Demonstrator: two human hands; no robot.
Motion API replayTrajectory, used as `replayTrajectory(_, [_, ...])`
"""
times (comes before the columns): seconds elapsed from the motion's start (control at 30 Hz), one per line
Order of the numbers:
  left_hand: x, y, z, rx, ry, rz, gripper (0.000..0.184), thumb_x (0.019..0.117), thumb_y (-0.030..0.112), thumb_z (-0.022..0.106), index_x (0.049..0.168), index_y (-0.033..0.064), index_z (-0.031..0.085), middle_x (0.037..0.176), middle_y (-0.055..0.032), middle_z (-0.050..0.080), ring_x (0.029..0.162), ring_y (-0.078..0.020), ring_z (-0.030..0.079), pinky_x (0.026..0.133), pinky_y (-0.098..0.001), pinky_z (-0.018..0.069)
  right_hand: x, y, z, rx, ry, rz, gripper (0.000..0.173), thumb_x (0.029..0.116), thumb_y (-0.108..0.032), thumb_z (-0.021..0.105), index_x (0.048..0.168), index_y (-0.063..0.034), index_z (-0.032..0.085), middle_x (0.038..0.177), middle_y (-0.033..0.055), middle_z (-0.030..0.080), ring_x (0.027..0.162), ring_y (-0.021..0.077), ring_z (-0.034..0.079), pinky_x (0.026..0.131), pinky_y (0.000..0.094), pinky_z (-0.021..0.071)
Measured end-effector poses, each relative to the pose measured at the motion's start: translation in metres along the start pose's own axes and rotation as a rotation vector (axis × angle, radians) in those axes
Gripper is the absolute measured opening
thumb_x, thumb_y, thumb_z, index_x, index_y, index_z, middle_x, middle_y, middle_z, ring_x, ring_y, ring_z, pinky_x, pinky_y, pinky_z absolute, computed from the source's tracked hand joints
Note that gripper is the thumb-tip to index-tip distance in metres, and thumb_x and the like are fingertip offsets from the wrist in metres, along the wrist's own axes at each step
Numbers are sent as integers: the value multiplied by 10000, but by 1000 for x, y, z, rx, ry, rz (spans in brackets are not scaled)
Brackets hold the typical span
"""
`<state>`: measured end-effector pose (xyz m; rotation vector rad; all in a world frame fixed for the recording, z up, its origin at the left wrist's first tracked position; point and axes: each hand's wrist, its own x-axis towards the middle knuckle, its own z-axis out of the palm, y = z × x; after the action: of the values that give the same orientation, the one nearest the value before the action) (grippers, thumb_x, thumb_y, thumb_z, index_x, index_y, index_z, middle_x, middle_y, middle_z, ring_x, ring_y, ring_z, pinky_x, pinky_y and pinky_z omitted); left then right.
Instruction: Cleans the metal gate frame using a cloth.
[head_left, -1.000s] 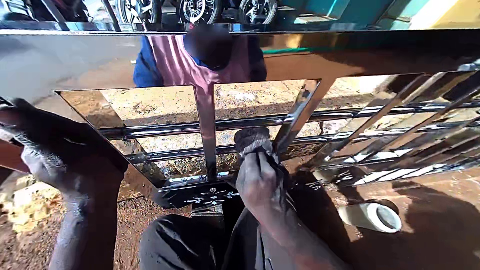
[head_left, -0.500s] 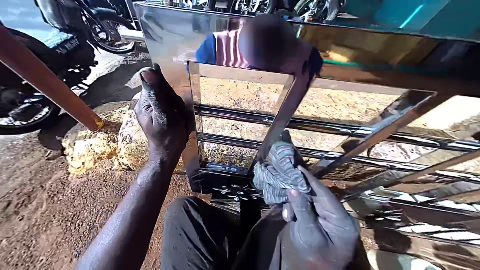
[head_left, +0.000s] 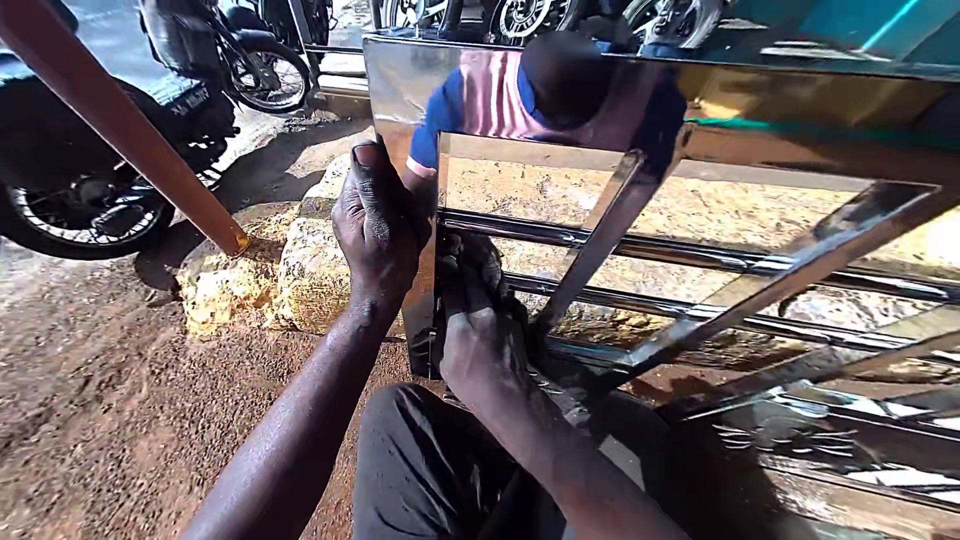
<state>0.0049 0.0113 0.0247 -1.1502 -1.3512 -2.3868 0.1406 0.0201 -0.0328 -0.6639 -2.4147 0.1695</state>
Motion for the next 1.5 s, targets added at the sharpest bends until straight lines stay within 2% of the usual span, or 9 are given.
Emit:
replayTrajectory(0.1, [0,-1,-1,-18,-2,-23,441,1116,405,272,806,204,513,553,102,463,449,-23,468,441,-220,453,-27,29,-2,-115,194,-64,278,742,-75,686,997,-50,793,772,129,707,538,273,658,448,413,521])
replayTrajectory(0.2, [0,-1,0,0,3,-41,439,1116,395,275,813,187,516,555,91,473,446,-35,470,440,-230,453,-26,35,-3,-123,266,-46,108,759,-108,630,688,-40,676,542,95,585,486,261,632,434,394,494])
replayTrajectory(0.7, [-5,2,-2,-27,30,-72,425,1119,378,278,841,164,517,522,76,457,402,-44,447,393,-227,427,26,-7,-10,88,178,174,228,934,-72,646,1141,21,631,673,153,632,556,327,653,486,459,522])
replayTrajectory(0.9, [-1,2,-7,-56,-16,-54,417,1117,395,283,881,174,546,552,80,479,413,-38,455,392,-218,438,13,7,-5,153,305,111,238,856,-106,709,1088,-51,710,685,100,682,566,272,672,483,441,525])
replayTrajectory(1.0, [0,1,-5,-78,-16,-34,419,1118,397,278,848,192,525,545,95,470,408,-23,453,387,-204,434,7,15,-13,612,425,178,225,836,-25,684,1059,-20,720,871,41,775,731,71,737,648,234,609])
replayTrajectory(1.13, [-2,6,-5,-29,7,24,429,1118,362,289,839,214,580,601,136,518,524,26,517,524,-172,483,16,-16,-9,1456,362,508,231,989,-71,610,1211,-41,666,959,74,726,729,153,712,651,331,635])
replayTrajectory(1.3, [-3,14,0,-41,4,18,478,1122,355,201,775,241,509,524,146,467,449,35,481,455,-145,446,-4,-27,3,610,225,128,448,949,-332,591,1285,-55,694,1288,71,712,1172,166,679,961,381,560])
replayTrajectory(1.4, [-6,16,1,-68,-10,-6,487,1119,396,189,785,240,507,528,137,479,450,27,498,454,-156,458,17,-29,-18,478,83,138,505,833,-407,662,1168,-32,701,874,81,724,775,233,702,626,444,546])
replayTrajectory(1.5, [-5,18,6,-63,56,1,477,1117,368,201,812,255,550,595,159,532,545,63,542,561,-136,490,54,-16,-45,525,-257,177,381,747,-410,789,866,-68,671,737,91,640,718,280,656,596,501,489])
